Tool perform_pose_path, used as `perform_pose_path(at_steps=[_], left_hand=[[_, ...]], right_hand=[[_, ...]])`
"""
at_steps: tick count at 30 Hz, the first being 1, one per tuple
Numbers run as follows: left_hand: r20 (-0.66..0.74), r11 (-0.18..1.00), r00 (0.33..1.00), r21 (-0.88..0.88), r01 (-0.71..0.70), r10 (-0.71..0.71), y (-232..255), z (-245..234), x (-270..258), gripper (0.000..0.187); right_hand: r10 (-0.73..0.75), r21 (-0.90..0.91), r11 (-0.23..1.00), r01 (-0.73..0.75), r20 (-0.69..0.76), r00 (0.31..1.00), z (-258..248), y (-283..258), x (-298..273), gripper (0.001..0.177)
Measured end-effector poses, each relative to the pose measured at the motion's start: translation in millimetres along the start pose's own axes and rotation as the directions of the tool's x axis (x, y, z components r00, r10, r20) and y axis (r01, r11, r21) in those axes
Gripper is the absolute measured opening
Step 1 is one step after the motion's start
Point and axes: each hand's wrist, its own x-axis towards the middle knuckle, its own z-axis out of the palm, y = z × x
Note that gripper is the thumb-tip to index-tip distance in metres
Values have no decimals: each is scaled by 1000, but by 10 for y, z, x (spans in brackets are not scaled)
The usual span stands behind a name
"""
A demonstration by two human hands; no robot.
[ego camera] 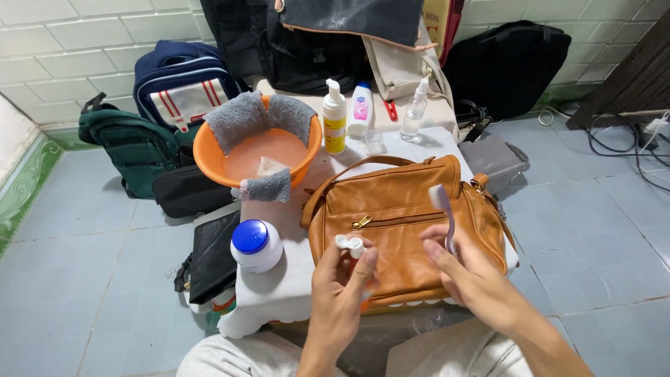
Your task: Scrubbing a brown leather bag with a toothbrush and cleaning agent to remove dirt and stains.
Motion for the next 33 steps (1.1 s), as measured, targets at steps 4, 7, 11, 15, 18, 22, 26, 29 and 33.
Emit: perform_pose_path(at_steps=[4, 7, 11, 15, 18, 22, 26, 29, 33], left_hand=[[54, 995, 998, 95, 6, -11, 13, -89, 33, 24], [19, 999, 999, 46, -27, 26, 66, -91, 25, 20], [28, 998, 999, 62, -28, 26, 68, -118, 27, 18], [86, 994, 996, 105, -24, 15, 75, -147, 8, 18], [105, 994, 994, 107, -23, 11, 75, -154, 3, 16], [132, 994, 991, 97, -44, 31, 58, -158, -7, 13], [131, 993, 991, 111, -50, 35, 48, -176, -10, 14], [169, 996, 985, 60, -59, 48, 25, -200, -3, 15], [162, 996, 987, 87, -34, 19, 32, -212, 8, 17]], right_hand=[[77, -344, 937, -59, 40, 996, -19, -185, -240, 43], [148, -599, 795, -100, 32, 988, 10, -396, -329, 47], [141, -607, 790, -88, 40, 989, 10, -437, -302, 48], [185, -702, 710, -61, 102, 977, 7, -467, -307, 42], [190, -683, 729, -54, 126, 974, -10, -487, -325, 42], [210, -637, 770, -47, 183, 960, -23, -531, -335, 39], [198, -601, 798, -36, 205, 959, -65, -467, -310, 40], [181, -582, 813, -10, 236, 955, -78, -473, -301, 36], [198, -599, 800, -5, 257, 946, -89, -478, -301, 40]])
